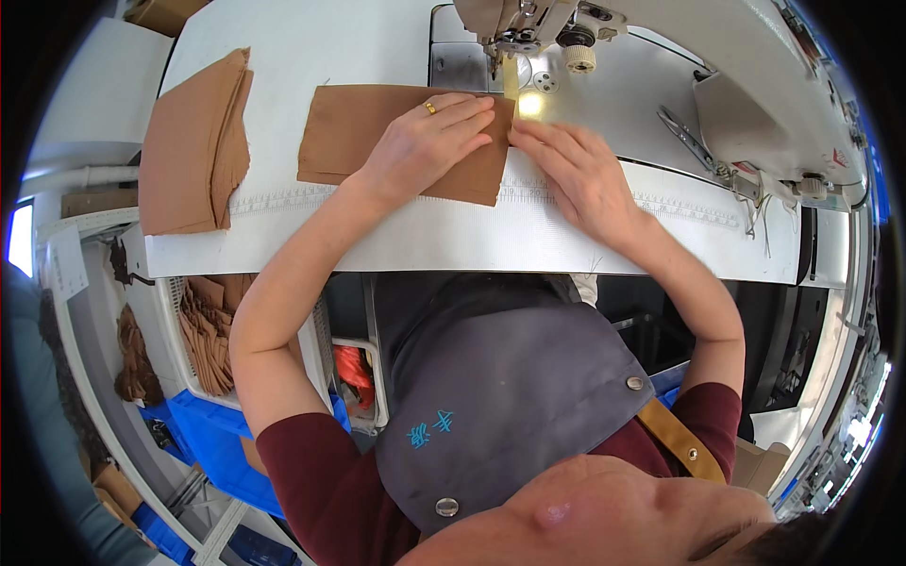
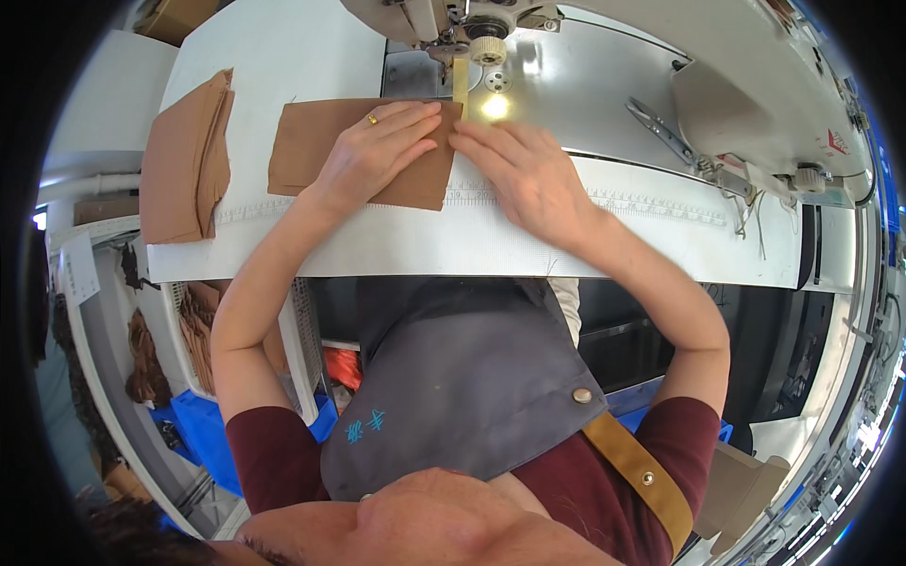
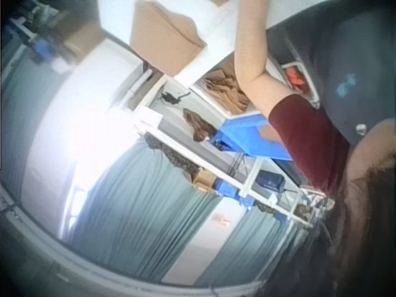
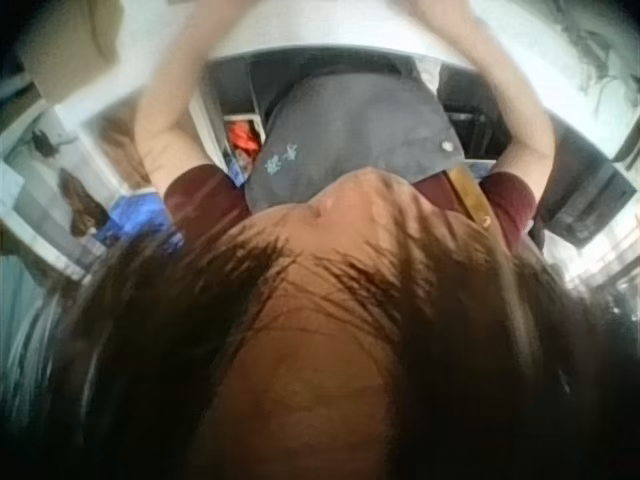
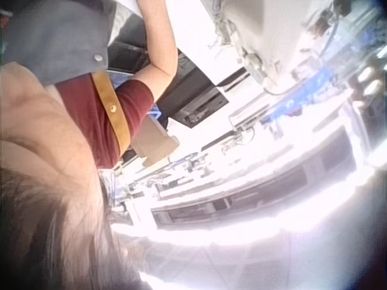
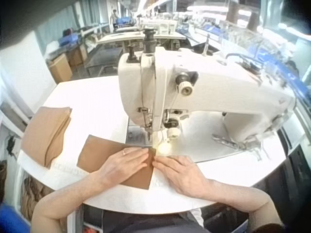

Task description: The person repeatedly takes pieces of fabric from a stack, folds them by hand, stitches the edges using a sewing machine, and places the sewn fabric pieces into a container.

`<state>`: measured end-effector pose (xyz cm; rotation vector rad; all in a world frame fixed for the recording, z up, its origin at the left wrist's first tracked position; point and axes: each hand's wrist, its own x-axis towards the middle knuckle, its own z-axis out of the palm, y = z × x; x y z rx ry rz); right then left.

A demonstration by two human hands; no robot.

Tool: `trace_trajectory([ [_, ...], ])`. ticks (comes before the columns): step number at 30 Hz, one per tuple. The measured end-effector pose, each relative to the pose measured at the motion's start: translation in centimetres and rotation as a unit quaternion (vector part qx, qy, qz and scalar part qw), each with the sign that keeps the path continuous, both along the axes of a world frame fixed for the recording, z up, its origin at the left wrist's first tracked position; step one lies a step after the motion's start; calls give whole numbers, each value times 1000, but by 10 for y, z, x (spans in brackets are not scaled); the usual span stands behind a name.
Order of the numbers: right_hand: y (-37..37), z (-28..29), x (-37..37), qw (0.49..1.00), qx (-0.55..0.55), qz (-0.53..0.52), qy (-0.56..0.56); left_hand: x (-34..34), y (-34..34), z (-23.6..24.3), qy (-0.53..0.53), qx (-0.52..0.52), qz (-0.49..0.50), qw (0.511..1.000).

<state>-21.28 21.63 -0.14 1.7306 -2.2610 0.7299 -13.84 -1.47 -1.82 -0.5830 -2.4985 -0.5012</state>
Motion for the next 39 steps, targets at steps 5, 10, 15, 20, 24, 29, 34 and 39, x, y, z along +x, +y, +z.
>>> trace_trajectory([
  [5, -28, -9, -42, 996, 20, -10, 90, -15, -1, 2, -5, 9, 46, 999],
  [10, -31, -14, -48, 996, 38, -23, 78, -25, -5, 1, 1, -16, 61, 998],
  [15, -33, -17, -52, 996, 33, -28, 77, -31, -9, -3, -7, -23, 70, 997],
  [20, -36, -19, -55, 996, 20, -29, 78, -33, -11, -3, -23, -22, 73, 997],
  [24, -32, -14, -46, 996, 22, -37, 81, -31, -12, -2, -34, -22, 70, 997],
  [29, -20, -8, -27, 993, -22, 102, 61, -32, -14, -3, -16, -30, 67, 997],
  [34, -24, -8, -34, 994, -34, 83, 67, -48, -21, -6, -12, -25, 79, 996],
  [39, -31, -9, -46, 995, -36, 59, 71, -67, -31, -6, -7, -39, 85, 996],
])
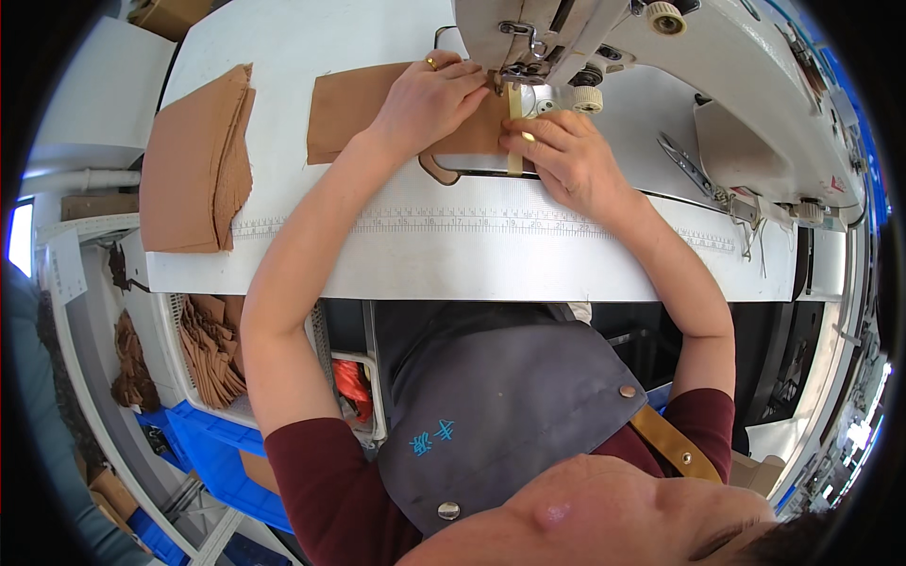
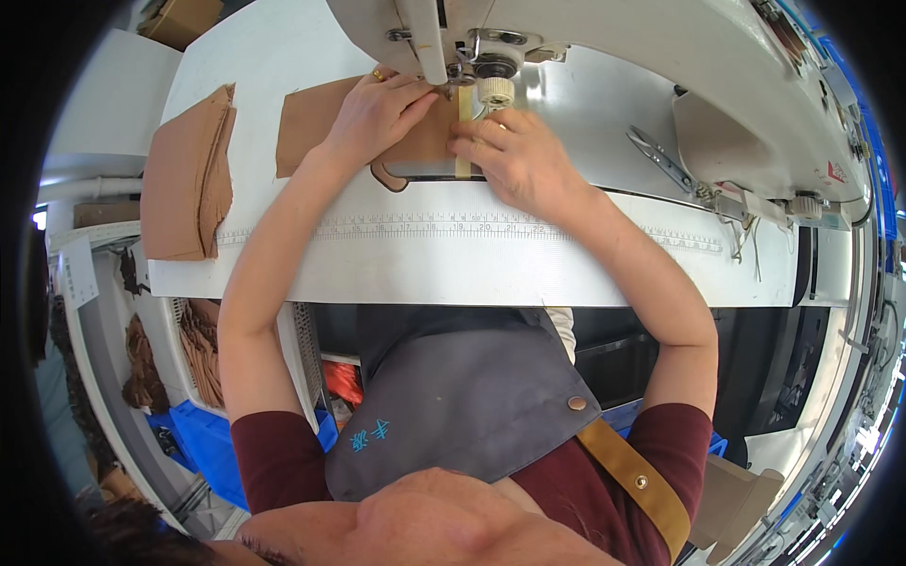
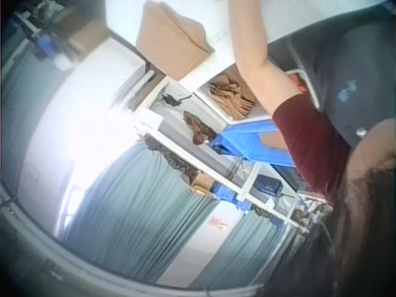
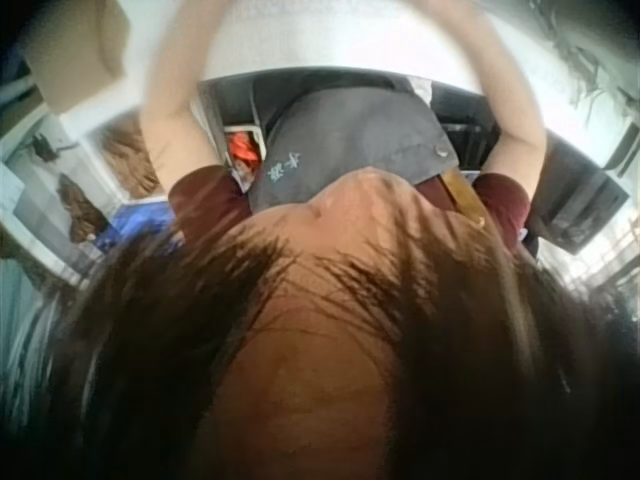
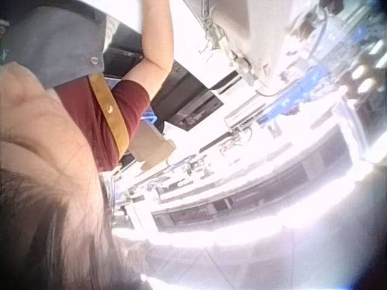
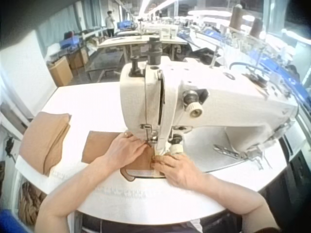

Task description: The person repeatedly takes pieces of fabric from a stack, folds them by hand, stitches the edges using a sewing machine, and places the sewn fabric pieces into a container.

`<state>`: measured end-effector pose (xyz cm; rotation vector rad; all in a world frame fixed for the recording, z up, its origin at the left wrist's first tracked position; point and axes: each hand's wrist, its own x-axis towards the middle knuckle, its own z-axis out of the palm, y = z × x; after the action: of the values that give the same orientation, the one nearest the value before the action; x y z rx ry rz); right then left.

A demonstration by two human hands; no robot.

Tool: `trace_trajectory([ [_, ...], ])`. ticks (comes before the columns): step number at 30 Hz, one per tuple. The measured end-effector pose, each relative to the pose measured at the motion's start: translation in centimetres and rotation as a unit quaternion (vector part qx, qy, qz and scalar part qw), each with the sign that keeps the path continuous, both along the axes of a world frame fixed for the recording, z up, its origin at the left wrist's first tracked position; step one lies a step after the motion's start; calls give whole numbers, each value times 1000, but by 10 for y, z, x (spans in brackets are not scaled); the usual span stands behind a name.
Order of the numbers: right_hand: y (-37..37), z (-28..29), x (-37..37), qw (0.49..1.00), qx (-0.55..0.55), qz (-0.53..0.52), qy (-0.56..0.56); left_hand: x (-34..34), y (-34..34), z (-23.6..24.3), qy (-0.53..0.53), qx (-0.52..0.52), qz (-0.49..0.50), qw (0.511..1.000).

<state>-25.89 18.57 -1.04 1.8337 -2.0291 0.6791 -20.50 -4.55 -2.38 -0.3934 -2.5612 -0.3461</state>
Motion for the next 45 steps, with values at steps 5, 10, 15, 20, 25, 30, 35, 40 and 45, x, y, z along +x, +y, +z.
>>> trace_trajectory([
  [5, -1, -2, -6, 997, 40, -59, -26, -18, -11, 5, -15, -10, -10, 1000],
  [10, -4, -4, -10, 991, 70, -110, -34, -31, -16, 7, -30, -6, -2, 1000],
  [15, -5, -5, -10, 992, 47, -108, -36, -34, -15, 8, -12, -2, 14, 1000],
  [20, -7, -3, -11, 994, 35, -96, -30, -34, -17, 10, -9, 20, -12, 1000],
  [25, -6, -4, -11, 993, 39, -101, -46, -40, -21, 2, 6, -4, -10, 1000],
  [30, -5, 1, -11, 994, 31, -94, -52, -46, -23, -3, 61, -81, -19, 995],
  [35, -8, 8, -9, 994, 40, -91, -52, -44, -22, 1, 43, 4, -35, 998],
  [40, -7, 6, -7, 995, 16, -86, -44, -44, -21, -1, 23, 26, -22, 999],
  [45, -4, 1, -5, 988, 53, -124, -68, -42, -19, -1, 51, -2, -17, 999],
])
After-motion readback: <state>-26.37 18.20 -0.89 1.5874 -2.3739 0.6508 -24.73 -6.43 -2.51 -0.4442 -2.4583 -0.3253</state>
